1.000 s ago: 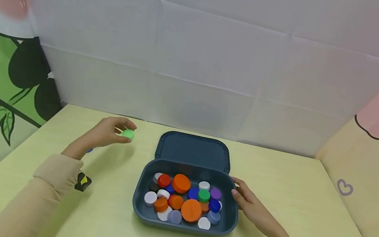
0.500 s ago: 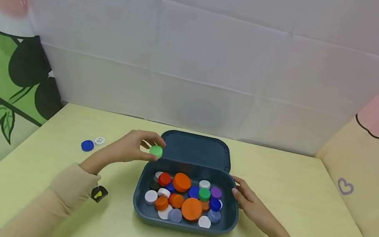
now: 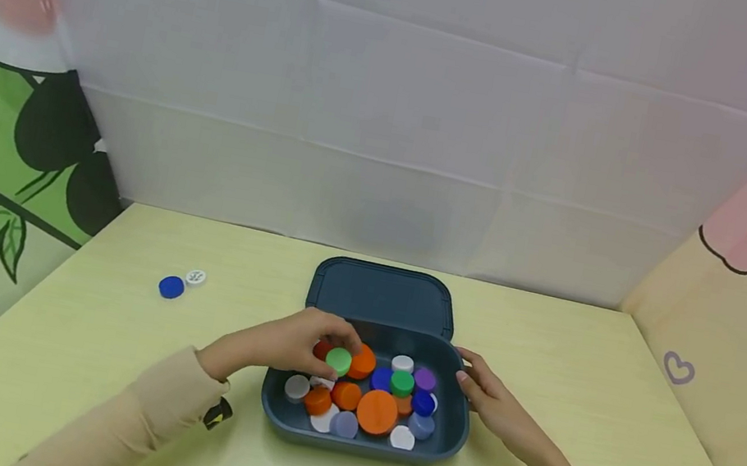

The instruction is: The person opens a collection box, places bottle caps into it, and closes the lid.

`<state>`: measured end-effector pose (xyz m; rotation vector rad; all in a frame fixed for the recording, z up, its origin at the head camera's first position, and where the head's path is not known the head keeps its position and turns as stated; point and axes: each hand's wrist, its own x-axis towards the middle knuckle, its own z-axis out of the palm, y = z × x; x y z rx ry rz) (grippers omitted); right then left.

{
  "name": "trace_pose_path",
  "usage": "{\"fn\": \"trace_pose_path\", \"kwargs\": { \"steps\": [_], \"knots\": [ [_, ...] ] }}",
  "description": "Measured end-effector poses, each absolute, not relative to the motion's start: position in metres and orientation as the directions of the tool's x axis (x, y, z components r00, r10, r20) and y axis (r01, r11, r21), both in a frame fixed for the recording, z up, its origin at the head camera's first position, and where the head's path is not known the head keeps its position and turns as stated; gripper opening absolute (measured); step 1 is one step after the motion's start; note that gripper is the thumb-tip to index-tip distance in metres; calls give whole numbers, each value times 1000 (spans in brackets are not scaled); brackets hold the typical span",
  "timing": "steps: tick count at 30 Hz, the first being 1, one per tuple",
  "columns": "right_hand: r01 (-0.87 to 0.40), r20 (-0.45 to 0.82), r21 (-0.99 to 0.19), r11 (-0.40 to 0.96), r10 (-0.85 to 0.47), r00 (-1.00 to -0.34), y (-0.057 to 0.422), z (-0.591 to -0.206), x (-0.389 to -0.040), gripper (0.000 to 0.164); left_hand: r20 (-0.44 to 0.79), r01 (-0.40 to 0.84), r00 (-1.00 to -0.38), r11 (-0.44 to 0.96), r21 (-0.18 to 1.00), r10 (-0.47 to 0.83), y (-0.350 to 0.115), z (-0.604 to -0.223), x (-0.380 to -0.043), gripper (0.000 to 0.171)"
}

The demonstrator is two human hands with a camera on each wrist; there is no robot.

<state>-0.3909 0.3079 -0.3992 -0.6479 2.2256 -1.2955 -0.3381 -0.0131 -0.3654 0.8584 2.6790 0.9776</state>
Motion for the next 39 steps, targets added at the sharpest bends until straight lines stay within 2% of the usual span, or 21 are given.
{"fn": "trace_pose_path", "kwargs": {
  "steps": [4,11,26,35,39],
  "knots": [
    [-154,-169,-884,441,-611,-774,308,-399,-390,47,2,460,-816,649,606,577,-9,-372,-339,32],
    [-157,-168,-885,439,-614,-771,308,-398,-390,48,3,497,-797,654,570,603,-5,-378,-340,32],
    [-156,-165,-886,437,-611,-774,308,-399,-391,47,-9,464,-811,653,599,585,-6,-376,-339,32],
    [-173,-160,-882,437,-624,-765,309,-399,-391,48,87,465,-824,580,668,560,-21,-369,-339,33],
    [-175,-159,-883,437,-627,-763,309,-399,-391,48,117,442,-853,586,679,508,-32,-363,-339,35]
  ]
}}
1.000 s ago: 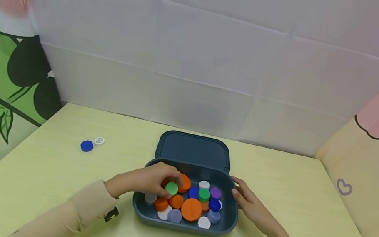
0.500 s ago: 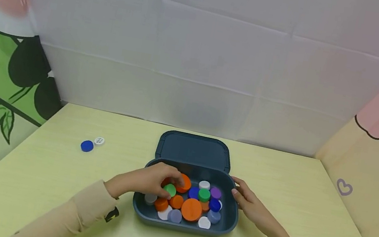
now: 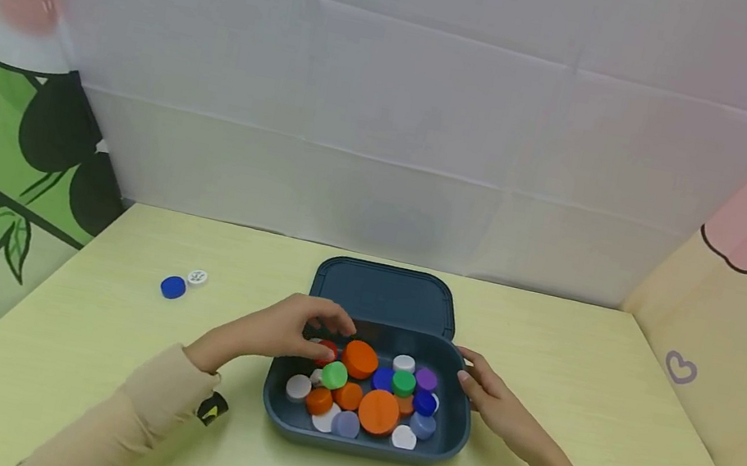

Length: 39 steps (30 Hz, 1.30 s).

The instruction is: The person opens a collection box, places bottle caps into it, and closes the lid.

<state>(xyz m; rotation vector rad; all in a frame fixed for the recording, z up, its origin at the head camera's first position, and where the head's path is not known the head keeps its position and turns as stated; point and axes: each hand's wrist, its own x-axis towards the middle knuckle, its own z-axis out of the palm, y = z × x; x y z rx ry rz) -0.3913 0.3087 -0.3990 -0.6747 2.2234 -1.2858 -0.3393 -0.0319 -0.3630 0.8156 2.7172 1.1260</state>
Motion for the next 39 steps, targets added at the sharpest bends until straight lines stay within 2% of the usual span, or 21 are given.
{"fn": "trace_pose_path", "kwargs": {
  "steps": [7,11,22,29,39],
  "knots": [
    [-164,-166,-884,437,-623,-765,308,-398,-391,47,148,344,-927,623,703,345,-62,-357,-341,36],
    [-162,-169,-884,439,-622,-765,308,-398,-391,48,176,315,-946,646,695,272,-84,-357,-342,38],
    [-159,-170,-884,439,-619,-767,308,-396,-390,47,173,221,-975,672,707,139,-154,-365,-342,41],
    [-158,-172,-885,438,-623,-763,308,-395,-390,47,129,131,-990,686,716,54,-189,-369,-333,45],
    [-152,-178,-883,443,-617,-766,308,-396,-390,48,46,-36,-995,754,656,-87,-230,-391,-321,46]
  ]
}}
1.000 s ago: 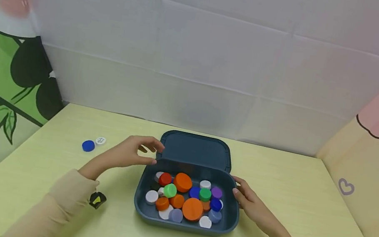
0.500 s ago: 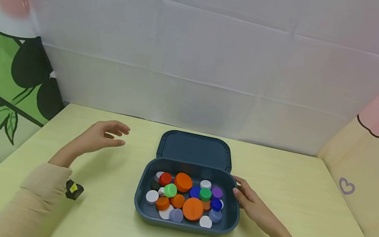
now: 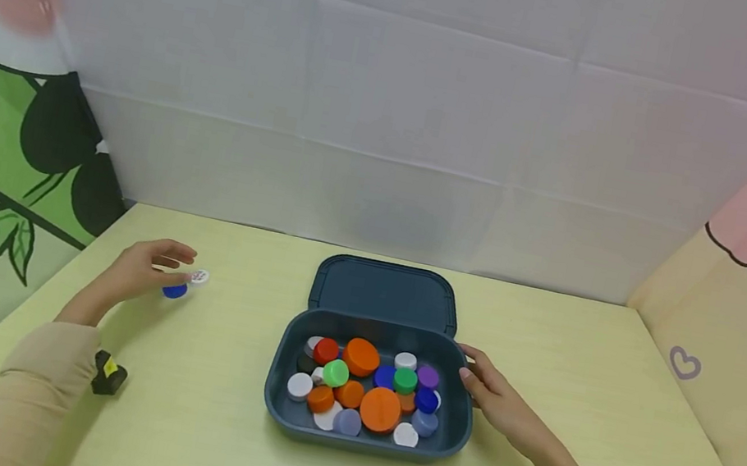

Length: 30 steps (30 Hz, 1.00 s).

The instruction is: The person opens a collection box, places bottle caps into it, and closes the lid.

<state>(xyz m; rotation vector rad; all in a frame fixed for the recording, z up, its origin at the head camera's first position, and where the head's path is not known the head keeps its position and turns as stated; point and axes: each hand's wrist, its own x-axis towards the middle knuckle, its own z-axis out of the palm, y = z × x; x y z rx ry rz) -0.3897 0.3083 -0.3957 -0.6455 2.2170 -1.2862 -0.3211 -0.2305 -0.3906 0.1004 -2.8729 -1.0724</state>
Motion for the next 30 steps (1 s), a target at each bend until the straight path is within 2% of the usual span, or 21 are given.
{"fn": "trace_pose_path", "kwargs": {
  "steps": [10,30],
  "knots": [
    [-145,-181,-888,437,-622,-762,308,-397,-390,48,-30,-125,-990,736,666,-141,-239,-404,-321,47],
    [-147,-184,-884,444,-619,-763,307,-398,-392,49,-118,-162,-987,754,637,-112,-242,-415,-329,45]
  ]
}}
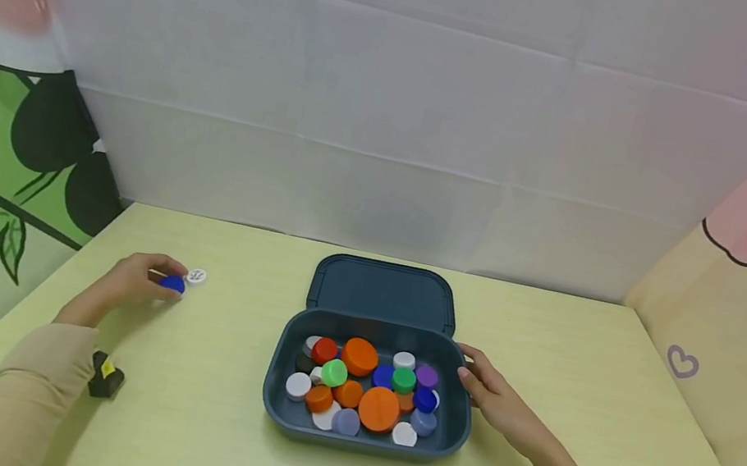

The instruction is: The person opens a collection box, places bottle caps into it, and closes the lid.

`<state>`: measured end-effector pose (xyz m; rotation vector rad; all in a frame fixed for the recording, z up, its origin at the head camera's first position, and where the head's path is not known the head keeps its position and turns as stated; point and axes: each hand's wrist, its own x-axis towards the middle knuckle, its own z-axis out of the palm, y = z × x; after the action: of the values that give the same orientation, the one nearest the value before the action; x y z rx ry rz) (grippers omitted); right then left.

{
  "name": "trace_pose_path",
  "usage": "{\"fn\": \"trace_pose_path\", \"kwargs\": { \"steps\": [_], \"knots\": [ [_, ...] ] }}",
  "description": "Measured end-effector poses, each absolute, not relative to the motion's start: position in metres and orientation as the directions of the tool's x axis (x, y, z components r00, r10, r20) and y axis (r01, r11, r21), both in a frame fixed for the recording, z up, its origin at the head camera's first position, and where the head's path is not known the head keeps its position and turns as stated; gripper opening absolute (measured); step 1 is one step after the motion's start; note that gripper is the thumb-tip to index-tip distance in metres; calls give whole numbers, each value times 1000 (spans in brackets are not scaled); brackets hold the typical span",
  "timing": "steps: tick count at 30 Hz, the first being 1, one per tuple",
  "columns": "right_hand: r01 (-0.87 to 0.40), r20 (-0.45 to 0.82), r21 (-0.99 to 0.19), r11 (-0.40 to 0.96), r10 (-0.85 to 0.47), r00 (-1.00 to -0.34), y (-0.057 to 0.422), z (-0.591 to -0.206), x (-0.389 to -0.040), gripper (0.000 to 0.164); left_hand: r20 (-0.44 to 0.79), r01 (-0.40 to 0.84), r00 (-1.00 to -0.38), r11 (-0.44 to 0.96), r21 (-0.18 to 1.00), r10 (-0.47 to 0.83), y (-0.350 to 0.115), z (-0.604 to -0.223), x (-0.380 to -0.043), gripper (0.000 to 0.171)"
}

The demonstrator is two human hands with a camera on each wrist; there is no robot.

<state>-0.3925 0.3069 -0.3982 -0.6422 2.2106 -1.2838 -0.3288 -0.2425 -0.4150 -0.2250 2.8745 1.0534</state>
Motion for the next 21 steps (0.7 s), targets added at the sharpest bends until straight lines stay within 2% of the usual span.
{"fn": "trace_pose_path", "kwargs": {
  "steps": [11,21],
  "knots": [
    [-159,-179,-885,437,-635,-752,309,-398,-405,49,-68,-138,-990,765,629,-123,-233,-404,-333,41],
    [-162,-182,-886,435,-648,-740,311,-397,-418,49,35,-13,-998,780,626,-44,-197,-368,-344,40]
  ]
}}
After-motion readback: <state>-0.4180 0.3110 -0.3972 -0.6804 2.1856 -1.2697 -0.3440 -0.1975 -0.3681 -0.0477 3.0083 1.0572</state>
